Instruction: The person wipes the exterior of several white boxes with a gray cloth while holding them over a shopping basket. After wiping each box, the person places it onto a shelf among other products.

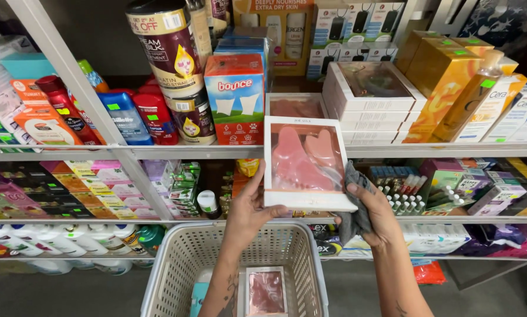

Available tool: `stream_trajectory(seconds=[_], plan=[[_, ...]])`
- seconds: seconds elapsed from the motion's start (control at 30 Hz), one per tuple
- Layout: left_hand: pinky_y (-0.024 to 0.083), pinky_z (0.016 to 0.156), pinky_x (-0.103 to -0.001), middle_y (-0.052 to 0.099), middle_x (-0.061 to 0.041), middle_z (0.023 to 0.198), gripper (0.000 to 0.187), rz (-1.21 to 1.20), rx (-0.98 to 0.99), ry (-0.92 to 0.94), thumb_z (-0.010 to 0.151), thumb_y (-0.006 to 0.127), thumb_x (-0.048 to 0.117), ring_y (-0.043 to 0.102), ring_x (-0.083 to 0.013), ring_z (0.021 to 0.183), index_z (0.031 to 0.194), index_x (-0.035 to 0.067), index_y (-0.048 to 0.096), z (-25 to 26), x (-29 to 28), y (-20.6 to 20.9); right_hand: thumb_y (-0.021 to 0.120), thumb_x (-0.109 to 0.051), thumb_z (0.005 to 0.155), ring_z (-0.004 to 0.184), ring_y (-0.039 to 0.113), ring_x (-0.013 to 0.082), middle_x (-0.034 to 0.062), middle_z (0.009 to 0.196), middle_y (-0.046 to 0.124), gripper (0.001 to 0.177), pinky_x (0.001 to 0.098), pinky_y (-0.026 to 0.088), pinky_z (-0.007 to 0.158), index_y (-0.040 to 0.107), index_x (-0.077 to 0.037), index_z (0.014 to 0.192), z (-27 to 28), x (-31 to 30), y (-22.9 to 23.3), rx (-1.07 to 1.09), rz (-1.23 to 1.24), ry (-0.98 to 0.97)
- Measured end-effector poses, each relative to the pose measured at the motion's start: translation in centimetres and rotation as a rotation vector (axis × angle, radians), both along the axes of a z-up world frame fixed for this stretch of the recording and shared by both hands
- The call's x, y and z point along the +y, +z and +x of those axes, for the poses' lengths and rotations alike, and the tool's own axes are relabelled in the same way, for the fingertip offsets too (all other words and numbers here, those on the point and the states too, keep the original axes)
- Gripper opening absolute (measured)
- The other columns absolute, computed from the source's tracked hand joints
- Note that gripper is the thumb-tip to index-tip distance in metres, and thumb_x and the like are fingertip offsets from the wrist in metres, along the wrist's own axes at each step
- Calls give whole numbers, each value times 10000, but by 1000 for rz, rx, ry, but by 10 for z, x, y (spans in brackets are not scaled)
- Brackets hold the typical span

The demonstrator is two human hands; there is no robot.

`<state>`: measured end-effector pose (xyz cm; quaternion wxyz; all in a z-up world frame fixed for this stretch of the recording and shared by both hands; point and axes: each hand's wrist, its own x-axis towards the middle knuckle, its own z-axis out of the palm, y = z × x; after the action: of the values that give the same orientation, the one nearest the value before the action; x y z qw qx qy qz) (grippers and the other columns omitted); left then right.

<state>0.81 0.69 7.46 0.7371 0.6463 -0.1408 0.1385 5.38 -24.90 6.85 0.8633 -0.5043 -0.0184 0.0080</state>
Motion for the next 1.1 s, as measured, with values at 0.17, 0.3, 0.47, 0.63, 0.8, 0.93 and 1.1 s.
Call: stream_trajectory(seconds=[0.17,0.3,0.47,0.63,0.8,0.93,1.1], plan=[[574,954,-333,651,-256,1236,1060,-5,-34,19,697,911,93,639,-252,1095,1586,140,336,16,6,-15,749,-96,863,706,734,236,134,832,705,240,346,600,584,688,-24,1083,-16,21,28,7,43,-44],[578,954,-412,589,-358,1315,940,32,-44,81,751,869,120,645,-403,1168,1555,94,385,10,11,-10,779,-135,840,704,706,207,100,840,707,254,353,594,588,702,-58,1069,-29,41,45,43,5,-18],[549,995,-417,584,-324,1371,882,77,0,147,773,852,166,601,-367,1210,1542,101,426,-3,15,-5,763,-104,842,617,690,246,148,786,678,238,397,596,535,679,-19,1047,-21,34,23,37,5,3],[541,1015,-489,509,-380,1408,942,152,-29,204,772,851,221,541,-515,1261,1563,77,360,17,-1,-8,762,-254,883,521,633,262,141,790,631,327,400,583,482,657,-49,1114,13,18,30,-27,-81,68],[626,779,-455,616,-292,1321,792,266,-19,476,818,805,464,750,-394,886,1505,207,505,60,-7,-20,715,-367,941,1030,638,297,236,1263,560,693,483,577,834,477,-55,1511,38,34,40,-175,-293,-144],[592,819,-483,663,-87,1185,701,501,-242,775,762,824,545,700,-362,1005,1360,222,654,70,-6,-23,683,-292,1023,1137,609,383,254,1153,628,385,496,449,995,661,-35,1310,35,11,4,-510,-748,-447],[554,923,-380,581,36,1266,382,864,-543,874,896,697,466,581,-233,1142,1259,348,704,81,-2,-32,774,-416,868,1119,677,351,14,1343,533,438,507,581,909,680,-453,1294,3,14,11,-676,-1405,-595]])
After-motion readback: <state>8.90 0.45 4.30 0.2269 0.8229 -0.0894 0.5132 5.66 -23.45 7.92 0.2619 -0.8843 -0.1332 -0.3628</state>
